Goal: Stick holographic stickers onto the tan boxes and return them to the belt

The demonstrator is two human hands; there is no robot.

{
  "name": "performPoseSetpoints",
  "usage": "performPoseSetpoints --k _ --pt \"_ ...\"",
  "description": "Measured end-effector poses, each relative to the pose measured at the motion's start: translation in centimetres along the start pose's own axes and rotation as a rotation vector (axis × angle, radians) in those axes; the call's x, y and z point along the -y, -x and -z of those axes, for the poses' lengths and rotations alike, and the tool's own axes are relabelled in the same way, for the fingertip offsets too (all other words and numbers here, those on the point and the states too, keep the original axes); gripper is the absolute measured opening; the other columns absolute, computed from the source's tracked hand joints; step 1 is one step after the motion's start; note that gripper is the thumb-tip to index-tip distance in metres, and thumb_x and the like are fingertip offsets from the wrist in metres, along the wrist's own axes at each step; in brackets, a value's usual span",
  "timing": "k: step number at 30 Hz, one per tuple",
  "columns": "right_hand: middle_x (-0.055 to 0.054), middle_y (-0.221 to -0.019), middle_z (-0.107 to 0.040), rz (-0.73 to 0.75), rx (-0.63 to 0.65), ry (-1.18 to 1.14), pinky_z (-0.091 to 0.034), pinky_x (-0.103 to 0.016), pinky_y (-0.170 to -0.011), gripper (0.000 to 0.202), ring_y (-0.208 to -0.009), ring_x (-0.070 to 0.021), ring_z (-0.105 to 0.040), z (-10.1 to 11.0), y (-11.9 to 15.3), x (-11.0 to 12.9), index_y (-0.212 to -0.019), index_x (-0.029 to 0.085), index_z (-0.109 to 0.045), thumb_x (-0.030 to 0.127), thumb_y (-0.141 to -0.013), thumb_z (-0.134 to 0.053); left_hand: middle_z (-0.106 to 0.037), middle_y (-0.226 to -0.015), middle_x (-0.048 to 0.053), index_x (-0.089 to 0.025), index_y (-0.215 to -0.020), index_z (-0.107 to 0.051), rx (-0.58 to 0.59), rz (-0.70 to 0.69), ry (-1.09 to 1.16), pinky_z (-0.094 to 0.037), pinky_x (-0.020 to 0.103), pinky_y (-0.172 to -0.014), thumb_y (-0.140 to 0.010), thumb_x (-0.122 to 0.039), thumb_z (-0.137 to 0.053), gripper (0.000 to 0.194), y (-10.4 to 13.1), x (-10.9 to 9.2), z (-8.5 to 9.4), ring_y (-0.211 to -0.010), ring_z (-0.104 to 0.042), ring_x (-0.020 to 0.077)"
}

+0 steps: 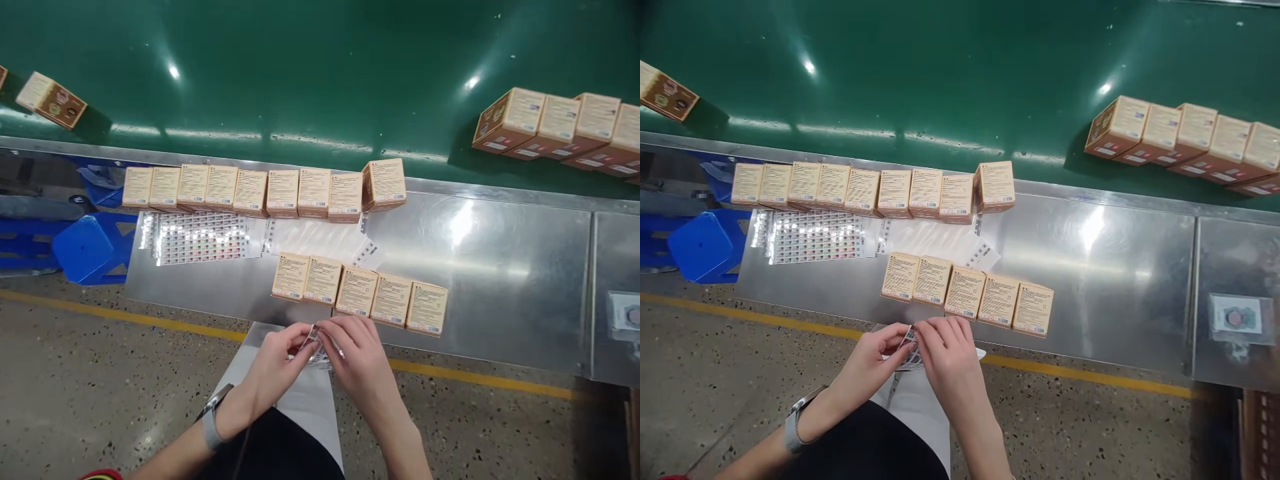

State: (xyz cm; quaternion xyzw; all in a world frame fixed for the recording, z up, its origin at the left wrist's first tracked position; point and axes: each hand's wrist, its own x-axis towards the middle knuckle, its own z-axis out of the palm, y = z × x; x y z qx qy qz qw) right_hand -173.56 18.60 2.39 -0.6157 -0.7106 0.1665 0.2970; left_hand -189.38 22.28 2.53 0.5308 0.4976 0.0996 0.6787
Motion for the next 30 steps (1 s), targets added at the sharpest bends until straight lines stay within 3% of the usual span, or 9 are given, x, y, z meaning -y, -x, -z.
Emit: performPoseSetpoints --k 3,6,8,10,13,15,18,22,30 --pt "-0.005 -0.085 -0.068 -0.03 -0.037 0.016 -0.046 -0.036 -0.08 0.012 -0.078 -0.017 -0.062 -0.5 0.4 0.6 -0.095 0.02 -0.062 0.011 -0.094 -0.054 -0.069 -0.073 0.002 -0.015 -0.091 -0.065 0.012 0.026 -0.015 -0.044 0.023 -0.061 -0.088 -0.036 -0.052 0.024 -0.7 0.2 -0.2 -0.066 -0.06 0.0146" --pt "-0.005 -0.093 -0.07 -0.136 -0.095 -0.118 -0.049 -0.037 -0.085 0.011 -0.094 -0.0191 -0.065 0.1 1.5 0.2 -0.093 0.022 -0.062 0.012 -0.092 -0.057 -0.068 -0.071 0.001 -0.016 -0.088 -0.064 0.048 0.063 -0.036 -0.043 0.023 -0.058 -0.088 -0.036 -0.051 0.024 -1.6 0.1 -0.3 -0.063 -0.059 0.0141" --pt "-0.006 -0.104 -0.07 -0.289 -0.169 -0.232 -0.05 -0.039 -0.09 0.006 -0.107 -0.0209 -0.064 1.2 2.6 -1.2 -0.091 0.023 -0.063 0.018 -0.091 -0.059 -0.067 -0.069 0.0 -0.016 -0.085 -0.063 0.091 0.08 -0.082 -0.042 0.022 -0.055 -0.089 -0.036 -0.05 0.023 -2.0 -0.1 -0.5 -0.061 -0.059 0.014" --pt "-0.008 -0.118 -0.067 -0.539 -0.308 -0.274 -0.049 -0.044 -0.095 0.004 -0.117 -0.0235 -0.06 2.7 3.8 -3.4 -0.089 0.024 -0.064 0.027 -0.09 -0.061 -0.067 -0.07 0.0 -0.017 -0.082 -0.064 0.183 0.047 -0.149 -0.045 0.023 -0.056 -0.089 -0.034 -0.051 0.022 -2.4 -0.5 -1.3 -0.062 -0.061 0.0143" --pt "-0.011 -0.133 -0.059 -0.884 -0.567 -0.333 -0.045 -0.049 -0.101 0.019 -0.127 -0.0273 -0.052 4.4 5.3 -7.8 -0.087 0.021 -0.063 0.04 -0.086 -0.063 -0.074 -0.1 0.006 -0.018 -0.085 -0.066 0.393 -0.204 -0.239 -0.055 0.03 -0.08 -0.091 -0.027 -0.054 0.016 -3.1 -1.1 -3.5 -0.095 -0.068 0.0206" --pt "-0.013 -0.134 -0.057 -0.994 -0.661 -0.447 -0.044 -0.048 -0.101 0.027 -0.127 -0.0282 -0.052 4.7 5.9 -10.5 -0.085 0.021 -0.06 0.047 -0.082 -0.065 -0.06 -0.136 0.009 -0.017 -0.086 -0.066 0.503 -0.445 -0.341 -0.045 0.04 -0.107 -0.092 -0.022 -0.054 0.014 -4.1 -1.3 -5.7 -0.132 -0.05 0.0269" --pt "-0.014 -0.132 -0.059 -1.047 -0.705 -0.587 -0.049 -0.045 -0.095 0.034 -0.121 -0.0276 -0.056 3.8 6.3 -13.1 -0.089 0.02 -0.058 0.051 -0.077 -0.068 -0.034 -0.157 0.008 -0.015 -0.083 -0.066 0.524 -0.698 -0.61 -0.022 0.053 -0.121 -0.096 -0.018 -0.049 0.021 -6.2 -1.1 -8.8 -0.148 -0.021 0.0304" --pt "-0.015 -0.13 -0.059 -1.054 -0.702 -0.637 -0.052 -0.04 -0.086 0.035 -0.115 -0.0268 -0.058 2.6 6.3 -13.5 -0.085 0.019 -0.057 0.051 -0.076 -0.068 -0.034 -0.156 0.011 -0.013 -0.085 -0.069 0.423 -0.787 -0.877 -0.016 0.056 -0.123 -0.097 -0.019 -0.048 0.025 -8.4 -0.1 -10.8 -0.148 -0.022 0.0312" --pt "-0.015 -0.123 -0.062 -1.071 -0.653 -0.521 -0.053 -0.037 -0.079 0.037 -0.107 -0.0255 -0.061 2.6 5.6 -12.8 -0.084 0.019 -0.057 0.054 -0.077 -0.066 -0.035 -0.156 0.01 -0.013 -0.086 -0.071 0.388 -0.797 -0.98 -0.014 0.053 -0.124 -0.096 -0.021 -0.049 0.025 -8.3 0.4 -10.9 -0.147 -0.024 0.0294"
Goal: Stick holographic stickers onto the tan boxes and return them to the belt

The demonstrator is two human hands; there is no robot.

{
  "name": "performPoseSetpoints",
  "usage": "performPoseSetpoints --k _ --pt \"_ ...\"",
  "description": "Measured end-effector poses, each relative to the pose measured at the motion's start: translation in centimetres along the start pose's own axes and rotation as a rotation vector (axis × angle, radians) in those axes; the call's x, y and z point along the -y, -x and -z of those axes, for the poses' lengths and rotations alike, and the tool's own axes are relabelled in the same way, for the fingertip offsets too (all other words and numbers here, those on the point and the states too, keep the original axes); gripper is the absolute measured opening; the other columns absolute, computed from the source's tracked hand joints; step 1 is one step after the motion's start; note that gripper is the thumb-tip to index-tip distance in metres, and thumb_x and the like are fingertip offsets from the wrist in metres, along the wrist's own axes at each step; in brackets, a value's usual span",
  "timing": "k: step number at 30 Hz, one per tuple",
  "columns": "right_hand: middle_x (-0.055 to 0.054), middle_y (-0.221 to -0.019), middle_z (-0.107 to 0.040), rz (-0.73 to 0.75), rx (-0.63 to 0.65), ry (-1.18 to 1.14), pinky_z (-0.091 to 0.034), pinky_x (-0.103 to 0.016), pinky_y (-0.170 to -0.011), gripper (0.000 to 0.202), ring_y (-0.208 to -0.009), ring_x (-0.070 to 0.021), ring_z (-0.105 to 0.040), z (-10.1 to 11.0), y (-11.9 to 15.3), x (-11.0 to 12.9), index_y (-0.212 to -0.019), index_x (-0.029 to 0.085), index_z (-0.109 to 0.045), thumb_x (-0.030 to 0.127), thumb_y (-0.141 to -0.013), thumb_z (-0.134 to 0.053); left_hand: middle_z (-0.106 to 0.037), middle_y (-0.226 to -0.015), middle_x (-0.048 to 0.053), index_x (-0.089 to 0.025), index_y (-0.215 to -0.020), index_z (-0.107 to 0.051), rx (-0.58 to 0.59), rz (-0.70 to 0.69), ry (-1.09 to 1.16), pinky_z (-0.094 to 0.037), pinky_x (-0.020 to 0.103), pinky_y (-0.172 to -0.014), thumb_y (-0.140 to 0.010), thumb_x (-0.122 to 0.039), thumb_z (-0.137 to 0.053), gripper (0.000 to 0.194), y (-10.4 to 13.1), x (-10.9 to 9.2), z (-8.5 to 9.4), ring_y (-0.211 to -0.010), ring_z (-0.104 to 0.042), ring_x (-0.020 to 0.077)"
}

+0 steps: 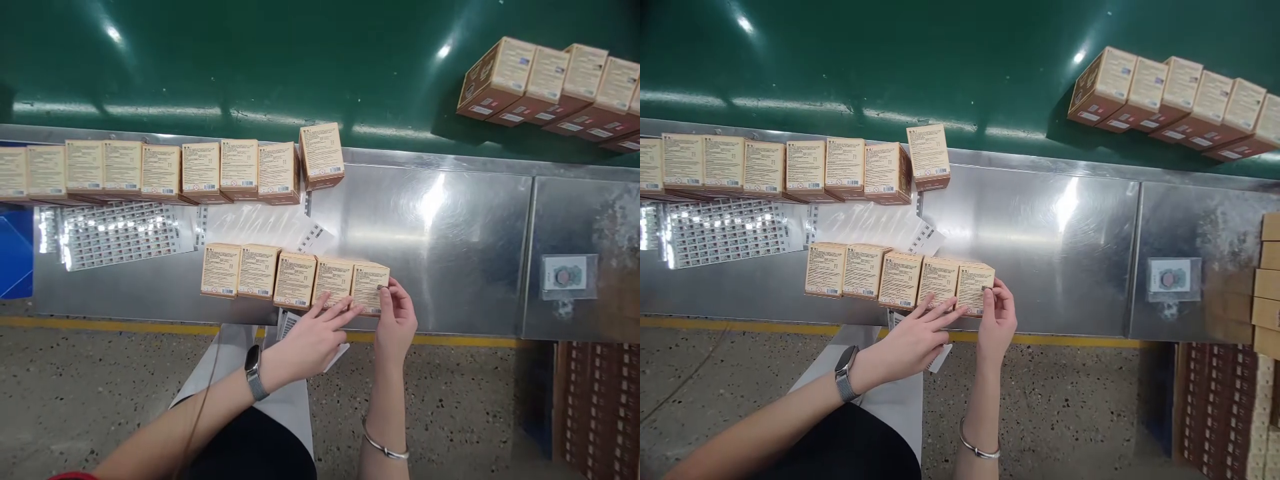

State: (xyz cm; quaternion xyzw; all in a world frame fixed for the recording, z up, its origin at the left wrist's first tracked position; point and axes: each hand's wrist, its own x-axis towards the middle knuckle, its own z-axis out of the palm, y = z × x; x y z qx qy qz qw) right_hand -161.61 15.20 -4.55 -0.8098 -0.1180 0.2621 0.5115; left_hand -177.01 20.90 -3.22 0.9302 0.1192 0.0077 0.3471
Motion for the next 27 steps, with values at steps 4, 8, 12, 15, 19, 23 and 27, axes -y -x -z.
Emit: performPoseSetpoints --k 4,8,12,15,19,23,27 --pt "-0.015 -0.117 -0.063 0.043 -0.03 0.077 -0.053 -0.035 -0.079 0.037 -0.099 -0.0225 -0.063 -0.5 0.2 -0.3 -0.087 0.019 -0.056 0.055 -0.078 -0.064 -0.034 -0.156 0.008 -0.015 -0.083 -0.07 -0.02 0.01 0.018 -0.012 0.053 -0.125 -0.095 -0.02 -0.051 0.023 0.0 0.0 -0.1 -0.148 -0.023 0.0279" --pt "-0.014 -0.117 -0.062 0.07 -0.092 0.057 -0.053 -0.036 -0.085 0.042 -0.103 -0.0222 -0.063 -1.1 0.2 -0.6 -0.104 0.019 -0.054 0.052 -0.08 -0.065 -0.034 -0.156 0.008 -0.015 -0.082 -0.069 -0.019 0.019 0.048 -0.012 0.053 -0.124 -0.094 -0.018 -0.052 0.021 0.0 0.0 -0.1 -0.148 -0.022 0.0274" --pt "-0.013 -0.12 -0.061 -0.065 -0.039 0.006 -0.055 -0.034 -0.082 0.071 -0.106 -0.023 -0.063 -0.6 -1.3 -1.1 -0.137 0.022 -0.038 0.053 -0.079 -0.064 -0.038 -0.155 0.009 -0.016 -0.077 -0.069 -0.052 0.026 0.117 -0.01 0.049 -0.125 -0.091 -0.015 -0.055 0.019 -0.1 0.2 0.1 -0.147 -0.027 0.0276" --pt "-0.014 -0.125 -0.061 -0.185 0.03 0.081 -0.057 -0.03 -0.071 0.07 -0.104 -0.0248 -0.066 0.7 -1.9 -1.5 -0.139 0.021 -0.041 0.062 -0.082 -0.054 -0.04 -0.154 0.009 -0.016 -0.078 -0.068 -0.071 0.009 0.177 -0.017 0.048 -0.124 -0.091 -0.013 -0.054 0.02 0.1 0.4 0.4 -0.146 -0.03 0.0283" --pt "-0.017 -0.134 -0.056 -0.308 0.197 0.29 -0.057 -0.029 -0.055 0.101 -0.087 -0.0257 -0.072 2.7 -0.8 -2.1 -0.151 0.023 -0.024 0.064 -0.07 -0.069 -0.064 -0.132 0.01 -0.018 -0.087 -0.066 -0.059 0.008 0.364 -0.043 0.04 -0.108 -0.089 -0.016 -0.054 0.012 1.9 0.3 1.9 -0.126 -0.057 0.0275" --pt "-0.014 -0.116 -0.068 -0.446 0.308 0.192 -0.062 -0.035 -0.057 0.087 -0.077 -0.0271 -0.074 2.2 -1.0 -1.8 -0.139 0.02 -0.043 0.065 -0.069 -0.07 -0.071 -0.07 -0.001 -0.023 -0.094 -0.062 0.069 0.234 0.492 -0.045 0.024 -0.057 -0.087 -0.021 -0.055 0.009 4.9 0.1 4.5 -0.061 -0.067 0.0174" --pt "-0.01 -0.11 -0.07 -0.283 0.076 -0.059 -0.062 -0.04 -0.082 0.064 -0.087 -0.0248 -0.072 -2.4 -6.3 1.5 -0.112 0.02 -0.059 0.059 -0.064 -0.075 -0.063 -0.065 -0.003 -0.023 -0.088 -0.058 0.049 0.37 0.614 -0.034 0.023 -0.054 -0.088 -0.02 -0.05 0.009 6.9 1.0 7.4 -0.057 -0.059 0.0141"
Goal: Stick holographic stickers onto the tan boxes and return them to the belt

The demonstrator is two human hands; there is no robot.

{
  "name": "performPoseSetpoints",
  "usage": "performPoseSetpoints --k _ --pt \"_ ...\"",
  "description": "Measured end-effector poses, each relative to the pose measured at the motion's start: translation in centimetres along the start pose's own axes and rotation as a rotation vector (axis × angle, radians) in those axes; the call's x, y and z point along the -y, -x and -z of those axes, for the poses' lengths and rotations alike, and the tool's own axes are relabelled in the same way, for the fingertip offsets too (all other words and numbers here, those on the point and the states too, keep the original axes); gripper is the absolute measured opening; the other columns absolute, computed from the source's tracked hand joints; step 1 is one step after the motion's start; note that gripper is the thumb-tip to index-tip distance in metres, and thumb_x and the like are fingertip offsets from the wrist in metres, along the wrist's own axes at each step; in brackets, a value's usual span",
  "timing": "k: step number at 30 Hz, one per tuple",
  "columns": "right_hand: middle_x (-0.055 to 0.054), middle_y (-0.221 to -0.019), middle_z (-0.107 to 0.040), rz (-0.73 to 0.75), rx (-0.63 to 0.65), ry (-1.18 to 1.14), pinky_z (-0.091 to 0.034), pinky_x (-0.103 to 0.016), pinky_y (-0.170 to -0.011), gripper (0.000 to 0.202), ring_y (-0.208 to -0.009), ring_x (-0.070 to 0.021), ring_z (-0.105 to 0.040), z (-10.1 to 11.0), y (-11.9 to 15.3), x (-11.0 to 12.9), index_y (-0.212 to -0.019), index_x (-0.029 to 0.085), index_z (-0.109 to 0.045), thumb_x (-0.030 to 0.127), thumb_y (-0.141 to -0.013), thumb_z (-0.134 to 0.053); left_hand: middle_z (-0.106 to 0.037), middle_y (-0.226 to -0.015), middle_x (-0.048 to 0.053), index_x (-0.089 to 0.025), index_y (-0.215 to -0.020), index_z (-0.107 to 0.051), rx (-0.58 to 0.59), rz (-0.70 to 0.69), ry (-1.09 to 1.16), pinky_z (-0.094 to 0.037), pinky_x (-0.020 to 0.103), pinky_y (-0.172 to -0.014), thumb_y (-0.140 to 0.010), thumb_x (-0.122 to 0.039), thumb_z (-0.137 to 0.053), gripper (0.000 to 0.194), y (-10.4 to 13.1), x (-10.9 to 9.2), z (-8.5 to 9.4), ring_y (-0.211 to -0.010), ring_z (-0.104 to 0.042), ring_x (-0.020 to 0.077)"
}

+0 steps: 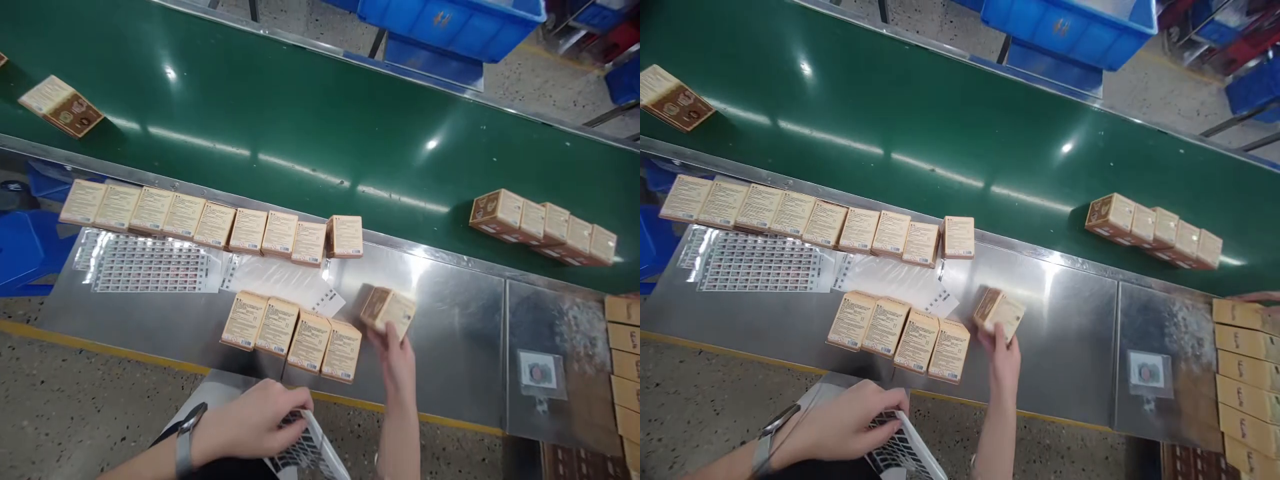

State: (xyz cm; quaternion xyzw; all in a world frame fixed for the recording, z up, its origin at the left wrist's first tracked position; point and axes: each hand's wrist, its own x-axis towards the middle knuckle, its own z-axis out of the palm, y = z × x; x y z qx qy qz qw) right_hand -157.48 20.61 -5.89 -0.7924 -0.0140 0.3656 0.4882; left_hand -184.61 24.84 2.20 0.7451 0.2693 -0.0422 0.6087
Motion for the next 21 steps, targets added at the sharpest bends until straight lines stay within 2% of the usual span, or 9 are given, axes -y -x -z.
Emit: performPoseSetpoints --k 3,5,8,10,12,15,17,19,21 --pt "-0.008 -0.113 -0.066 0.196 0.034 -0.097 -0.054 -0.041 -0.099 0.059 -0.101 -0.0235 -0.069 -4.1 -5.2 5.1 -0.104 0.019 -0.058 0.054 -0.06 -0.077 -0.06 -0.069 -0.003 -0.022 -0.085 -0.056 -0.082 0.075 0.106 -0.035 0.022 -0.058 -0.088 -0.022 -0.047 0.009 0.3 0.1 2.4 -0.063 -0.055 0.0144" --pt "-0.007 -0.107 -0.065 0.224 0.037 -0.082 -0.051 -0.041 -0.102 0.058 -0.106 -0.0241 -0.067 -6.1 -8.0 8.0 -0.102 0.019 -0.057 0.049 -0.058 -0.078 -0.056 -0.07 -0.003 -0.021 -0.083 -0.054 -0.137 0.107 0.191 -0.036 0.022 -0.06 -0.087 -0.023 -0.047 0.008 0.0 0.2 3.8 -0.064 -0.05 0.0138" --pt "-0.007 -0.107 -0.063 0.236 0.0 -0.031 -0.05 -0.044 -0.102 0.051 -0.111 -0.0262 -0.064 -7.3 -9.1 10.2 -0.099 0.018 -0.058 0.044 -0.059 -0.079 -0.047 -0.067 -0.004 -0.02 -0.081 -0.05 -0.207 0.165 0.351 -0.033 0.022 -0.057 -0.085 -0.025 -0.048 0.007 -0.7 0.3 5.2 -0.06 -0.041 0.0121" --pt "-0.007 -0.112 -0.062 0.274 0.011 0.03 -0.05 -0.046 -0.101 0.048 -0.113 -0.0265 -0.062 -6.6 -7.4 10.5 -0.1 0.019 -0.061 0.043 -0.062 -0.079 -0.044 -0.064 -0.006 -0.02 -0.084 -0.049 -0.259 0.208 0.509 -0.031 0.022 -0.055 -0.085 -0.03 -0.049 0.011 -1.2 0.4 5.8 -0.057 -0.038 0.0112" --pt "-0.008 -0.117 -0.064 0.338 0.153 0.124 -0.052 -0.046 -0.098 0.047 -0.11 -0.0255 -0.063 -5.0 -4.2 10.4 -0.106 0.022 -0.064 0.048 -0.07 -0.075 -0.045 -0.062 -0.006 -0.019 -0.091 -0.05 -0.296 0.23 0.686 -0.032 0.022 -0.054 -0.085 -0.037 -0.052 0.019 -1.8 0.5 6.2 -0.055 -0.04 0.0104" --pt "-0.01 -0.116 -0.068 0.341 0.652 0.262 -0.059 -0.044 -0.085 0.052 -0.098 -0.0248 -0.068 -2.4 1.1 10.4 -0.116 0.025 -0.064 0.057 -0.077 -0.068 -0.053 -0.064 -0.004 -0.018 -0.105 -0.052 -0.332 0.236 0.832 -0.036 0.021 -0.054 -0.084 -0.043 -0.056 0.033 -2.5 0.5 6.7 -0.055 -0.049 0.0112" --pt "-0.009 -0.107 -0.071 0.28 0.824 0.361 -0.062 -0.039 -0.072 0.053 -0.088 -0.0235 -0.07 -1.3 3.6 10.6 -0.119 0.025 -0.063 0.052 -0.075 -0.073 -0.059 -0.069 -0.001 -0.017 -0.109 -0.053 -0.366 0.244 0.811 -0.042 0.023 -0.055 -0.085 -0.043 -0.054 0.035 -3.0 0.4 6.8 -0.058 -0.055 0.0131" --pt "-0.007 -0.094 -0.072 0.268 0.792 0.416 -0.062 -0.033 -0.063 0.048 -0.079 -0.0212 -0.07 -0.7 4.9 10.8 -0.116 0.024 -0.064 0.046 -0.076 -0.074 -0.066 -0.083 0.003 -0.019 -0.114 -0.053 -0.44 0.236 0.659 -0.049 0.027 -0.06 -0.087 -0.039 -0.052 0.034 -3.6 -0.1 6.7 -0.066 -0.063 0.0162" --pt "-0.005 -0.084 -0.071 0.299 0.706 0.392 -0.061 -0.029 -0.058 0.041 -0.072 -0.0196 -0.07 -0.6 5.3 10.8 -0.11 0.022 -0.066 0.044 -0.077 -0.074 -0.068 -0.109 0.009 -0.021 -0.119 -0.054 -0.569 0.163 0.336 -0.054 0.036 -0.08 -0.087 -0.033 -0.053 0.034 -4.4 -1.0 6.4 -0.089 -0.067 0.0221"
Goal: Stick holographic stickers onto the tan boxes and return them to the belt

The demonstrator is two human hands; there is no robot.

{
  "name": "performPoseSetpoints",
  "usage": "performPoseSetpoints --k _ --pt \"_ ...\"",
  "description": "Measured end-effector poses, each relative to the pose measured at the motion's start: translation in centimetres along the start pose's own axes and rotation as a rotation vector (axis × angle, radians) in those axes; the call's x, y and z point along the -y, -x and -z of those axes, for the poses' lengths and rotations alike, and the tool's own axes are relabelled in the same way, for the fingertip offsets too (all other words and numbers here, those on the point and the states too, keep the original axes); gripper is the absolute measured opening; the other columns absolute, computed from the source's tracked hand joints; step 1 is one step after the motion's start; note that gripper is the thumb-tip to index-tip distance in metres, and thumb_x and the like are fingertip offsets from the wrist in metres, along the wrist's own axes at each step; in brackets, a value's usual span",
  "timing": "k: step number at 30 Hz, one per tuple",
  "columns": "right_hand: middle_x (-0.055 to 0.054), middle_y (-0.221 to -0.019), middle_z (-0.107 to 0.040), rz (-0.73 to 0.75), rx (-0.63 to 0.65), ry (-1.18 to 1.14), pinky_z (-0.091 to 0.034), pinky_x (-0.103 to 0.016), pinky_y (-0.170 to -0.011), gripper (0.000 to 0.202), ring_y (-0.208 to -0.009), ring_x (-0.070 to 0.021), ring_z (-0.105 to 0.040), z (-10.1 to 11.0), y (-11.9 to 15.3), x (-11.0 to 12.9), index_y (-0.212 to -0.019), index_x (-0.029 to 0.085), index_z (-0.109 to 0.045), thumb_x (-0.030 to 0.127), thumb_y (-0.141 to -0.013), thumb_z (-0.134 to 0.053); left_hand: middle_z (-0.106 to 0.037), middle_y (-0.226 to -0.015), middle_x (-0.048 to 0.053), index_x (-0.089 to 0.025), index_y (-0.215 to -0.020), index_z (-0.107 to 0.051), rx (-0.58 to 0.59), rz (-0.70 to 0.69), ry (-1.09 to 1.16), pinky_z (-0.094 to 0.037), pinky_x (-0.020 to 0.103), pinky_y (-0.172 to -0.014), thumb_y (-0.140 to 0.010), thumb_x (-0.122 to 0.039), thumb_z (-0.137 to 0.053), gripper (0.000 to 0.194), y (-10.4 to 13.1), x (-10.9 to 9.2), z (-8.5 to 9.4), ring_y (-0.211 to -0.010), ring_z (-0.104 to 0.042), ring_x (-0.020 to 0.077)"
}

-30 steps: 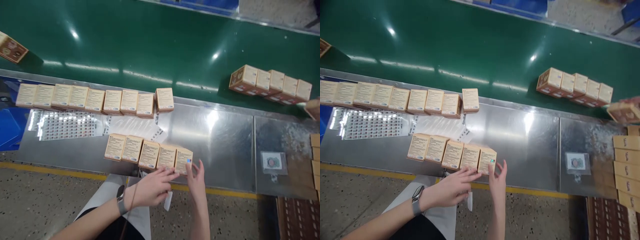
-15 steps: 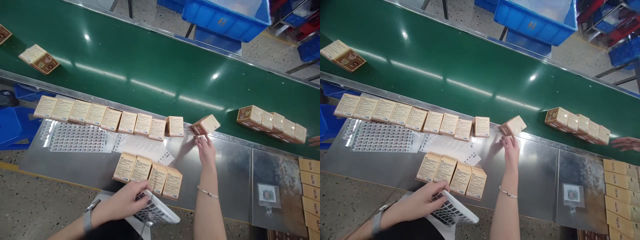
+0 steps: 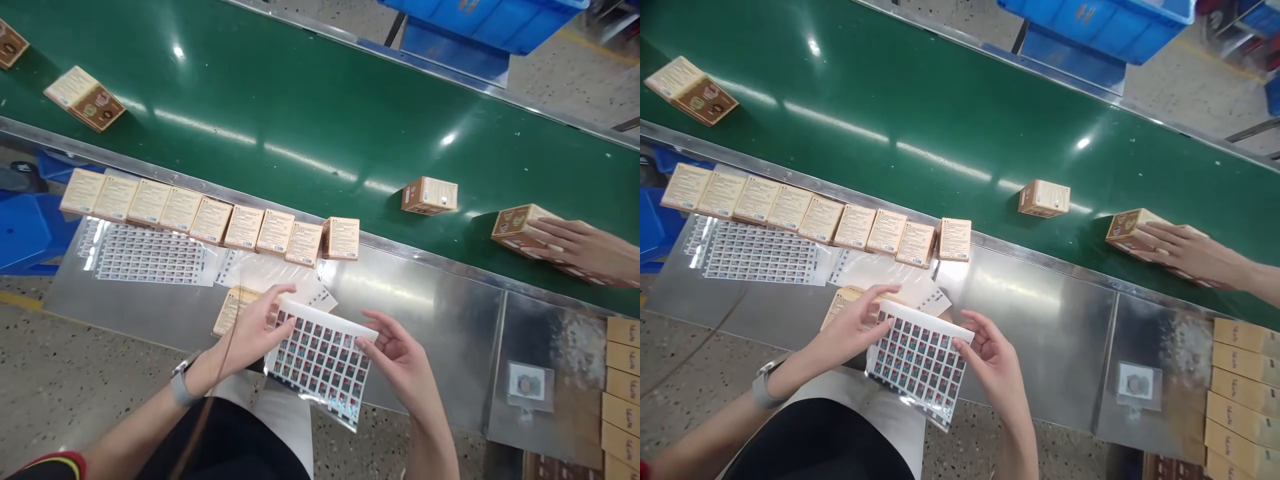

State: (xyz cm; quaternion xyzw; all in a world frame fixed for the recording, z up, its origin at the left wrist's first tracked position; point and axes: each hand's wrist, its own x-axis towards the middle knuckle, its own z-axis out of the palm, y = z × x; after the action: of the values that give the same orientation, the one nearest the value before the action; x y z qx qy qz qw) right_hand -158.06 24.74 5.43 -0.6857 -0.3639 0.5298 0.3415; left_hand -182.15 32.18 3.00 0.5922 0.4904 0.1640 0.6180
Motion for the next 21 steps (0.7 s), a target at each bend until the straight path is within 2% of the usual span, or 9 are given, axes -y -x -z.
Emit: performPoseSetpoints --k 2,3,4,6,8,10,14,18,21 --pt "-0.004 -0.076 -0.07 0.044 -0.05 -0.026 -0.06 -0.028 -0.056 0.039 -0.068 -0.0191 -0.07 -0.1 0.0 -0.1 -0.106 0.02 -0.067 0.044 -0.076 -0.074 -0.061 -0.13 0.011 -0.021 -0.121 -0.056 -0.078 -0.265 -0.317 -0.04 0.048 -0.107 -0.089 -0.029 -0.055 0.033 -0.2 -1.2 -1.4 -0.118 -0.058 0.0279" --pt "-0.003 -0.073 -0.07 0.065 -0.061 -0.033 -0.059 -0.027 -0.054 0.037 -0.066 -0.0187 -0.069 -0.1 0.0 -0.1 -0.104 0.02 -0.067 0.044 -0.077 -0.074 -0.06 -0.133 0.011 -0.021 -0.12 -0.057 -0.074 -0.389 -0.444 -0.03 0.05 -0.114 -0.09 -0.029 -0.055 0.031 -0.4 -1.8 -2.2 -0.125 -0.054 0.0285" --pt "-0.003 -0.071 -0.07 0.085 -0.068 -0.028 -0.059 -0.026 -0.053 0.035 -0.063 -0.0178 -0.068 0.0 0.1 -0.1 -0.102 0.02 -0.067 0.044 -0.077 -0.074 -0.062 -0.13 0.01 -0.02 -0.118 -0.058 -0.047 -0.485 -0.531 -0.025 0.051 -0.116 -0.093 -0.03 -0.055 0.028 -0.6 -2.5 -3.0 -0.125 -0.054 0.0276" --pt "-0.003 -0.068 -0.07 0.119 -0.066 -0.005 -0.057 -0.024 -0.051 0.03 -0.058 -0.0158 -0.066 0.2 0.3 0.0 -0.099 0.02 -0.067 0.043 -0.08 -0.072 -0.069 -0.113 0.007 -0.018 -0.113 -0.06 0.032 -0.565 -0.594 -0.036 0.046 -0.109 -0.096 -0.032 -0.054 0.023 -1.1 -3.7 -4.3 -0.109 -0.063 0.0232" --pt "-0.003 -0.07 -0.071 0.137 -0.03 0.009 -0.056 -0.024 -0.051 0.026 -0.058 -0.0155 -0.066 0.7 0.4 0.3 -0.098 0.021 -0.068 0.041 -0.081 -0.07 -0.072 -0.096 0.003 -0.017 -0.103 -0.062 0.074 -0.526 -0.556 -0.049 0.036 -0.088 -0.096 -0.032 -0.055 0.017 -1.6 -4.6 -5.0 -0.088 -0.067 0.0185" --pt "-0.003 -0.07 -0.071 0.147 0.032 0.025 -0.056 -0.024 -0.051 0.023 -0.059 -0.016 -0.067 1.3 0.4 0.6 -0.092 0.022 -0.069 0.042 -0.082 -0.069 -0.072 -0.088 0.0 -0.018 -0.094 -0.064 0.113 -0.452 -0.478 -0.048 0.029 -0.071 -0.096 -0.031 -0.057 0.014 -2.0 -5.0 -5.2 -0.078 -0.066 0.0159" --pt "-0.003 -0.061 -0.068 0.157 0.069 0.114 -0.051 -0.023 -0.045 0.024 -0.052 -0.0148 -0.063 1.9 -0.1 1.2 -0.076 0.021 -0.07 0.043 -0.084 -0.065 -0.072 -0.086 0.001 -0.018 -0.088 -0.066 0.166 -0.372 -0.371 -0.046 0.026 -0.068 -0.097 -0.032 -0.054 0.02 -2.5 -5.4 -5.0 -0.077 -0.066 0.0149" --pt "-0.004 -0.065 -0.071 0.154 0.094 0.156 -0.052 -0.023 -0.048 0.024 -0.055 -0.0159 -0.066 1.8 -0.9 1.6 -0.079 0.021 -0.072 0.041 -0.087 -0.062 -0.074 -0.086 -0.002 -0.02 -0.094 -0.067 0.144 -0.261 -0.292 -0.045 0.023 -0.065 -0.096 -0.027 -0.056 0.014 -2.8 -5.6 -4.9 -0.074 -0.067 0.0127" --pt "-0.003 -0.075 -0.074 0.21 0.135 0.244 -0.057 -0.024 -0.057 0.019 -0.066 -0.017 -0.07 2.0 -1.7 2.0 -0.082 0.022 -0.072 0.036 -0.088 -0.062 -0.073 -0.078 -0.003 -0.02 -0.09 -0.068 0.141 -0.256 -0.359 -0.042 0.023 -0.061 -0.096 -0.026 -0.055 0.016 -3.1 -5.5 -4.4 -0.069 -0.066 0.0125"
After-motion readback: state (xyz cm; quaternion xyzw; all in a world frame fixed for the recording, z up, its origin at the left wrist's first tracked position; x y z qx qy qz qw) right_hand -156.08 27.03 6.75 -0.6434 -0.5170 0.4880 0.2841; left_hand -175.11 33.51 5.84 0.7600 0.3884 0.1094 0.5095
